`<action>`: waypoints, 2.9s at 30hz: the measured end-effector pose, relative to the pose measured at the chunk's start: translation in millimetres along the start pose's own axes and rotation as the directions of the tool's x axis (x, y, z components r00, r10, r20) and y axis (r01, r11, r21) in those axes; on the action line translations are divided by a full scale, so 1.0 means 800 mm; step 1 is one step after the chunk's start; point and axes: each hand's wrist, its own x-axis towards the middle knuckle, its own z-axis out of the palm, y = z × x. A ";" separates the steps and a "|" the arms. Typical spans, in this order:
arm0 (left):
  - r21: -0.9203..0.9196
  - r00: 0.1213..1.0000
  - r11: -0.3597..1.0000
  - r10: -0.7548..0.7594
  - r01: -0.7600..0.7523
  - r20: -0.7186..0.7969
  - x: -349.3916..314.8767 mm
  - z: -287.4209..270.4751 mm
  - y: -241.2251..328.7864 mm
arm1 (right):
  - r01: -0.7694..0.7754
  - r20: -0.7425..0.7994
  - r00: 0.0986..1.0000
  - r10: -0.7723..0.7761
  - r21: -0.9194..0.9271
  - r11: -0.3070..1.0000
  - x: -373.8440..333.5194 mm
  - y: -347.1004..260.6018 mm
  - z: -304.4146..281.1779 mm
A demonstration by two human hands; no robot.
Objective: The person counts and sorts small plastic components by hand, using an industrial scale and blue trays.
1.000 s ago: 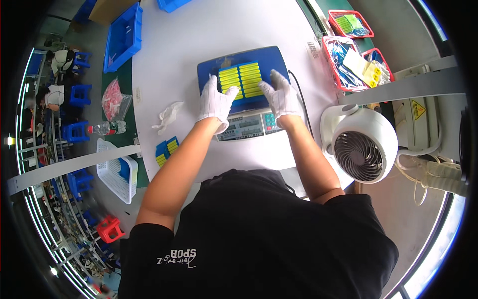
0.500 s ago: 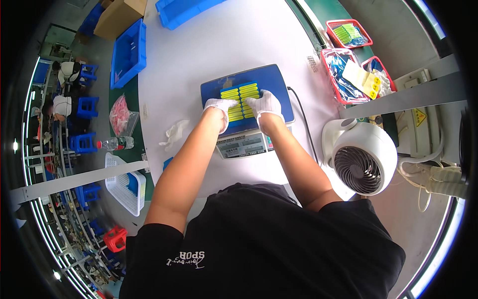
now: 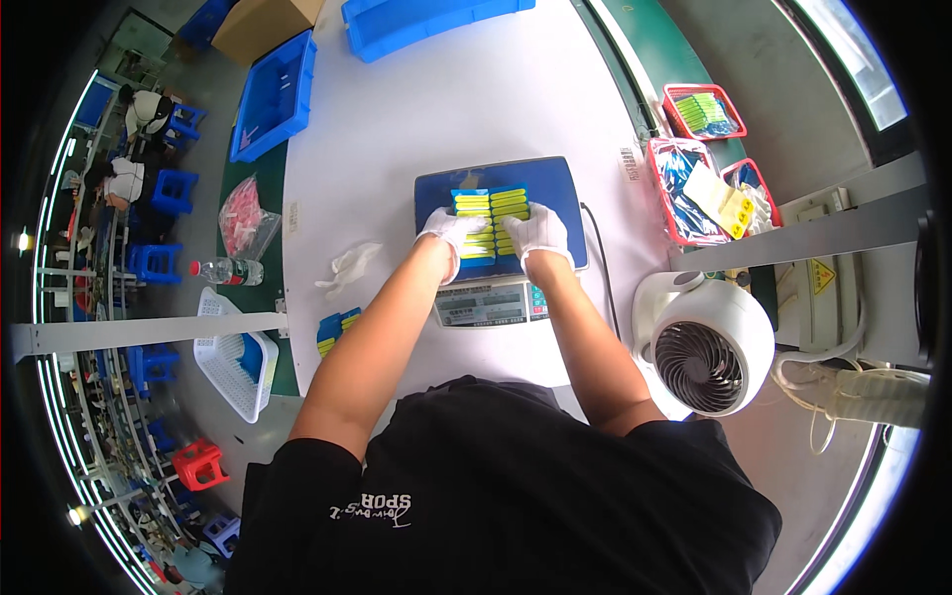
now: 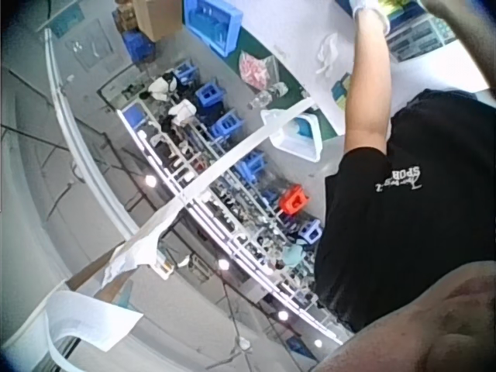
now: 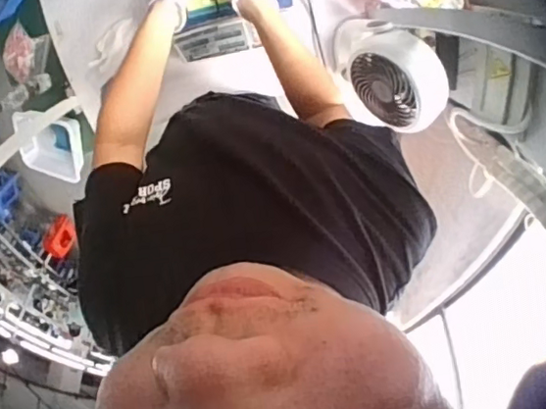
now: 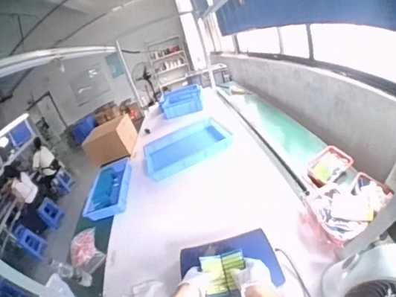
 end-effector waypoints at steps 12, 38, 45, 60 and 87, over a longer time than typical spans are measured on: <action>0.060 0.998 0.996 -0.060 0.059 0.018 -0.001 0.003 -0.003 | -0.172 0.026 0.985 0.171 0.078 0.982 0.020 0.006 0.007; -0.286 0.997 0.958 0.001 0.022 0.082 0.024 -0.013 -0.047 | -0.218 0.480 0.875 -0.066 0.512 0.831 0.084 0.066 -0.002; -0.562 0.977 0.827 0.133 -0.016 0.168 -0.123 -0.162 -0.067 | -0.416 0.629 0.729 -0.269 0.720 0.555 0.008 0.024 -0.028; -0.842 0.956 0.452 0.144 -0.294 -0.257 -0.335 -0.498 -0.239 | -0.594 0.978 0.050 -0.202 0.192 0.781 -0.229 -0.167 0.252; -0.666 0.790 0.679 -0.207 -0.309 -0.578 -0.072 -0.928 -0.260 | -0.148 0.895 0.444 0.040 0.029 0.988 -0.260 -0.313 0.904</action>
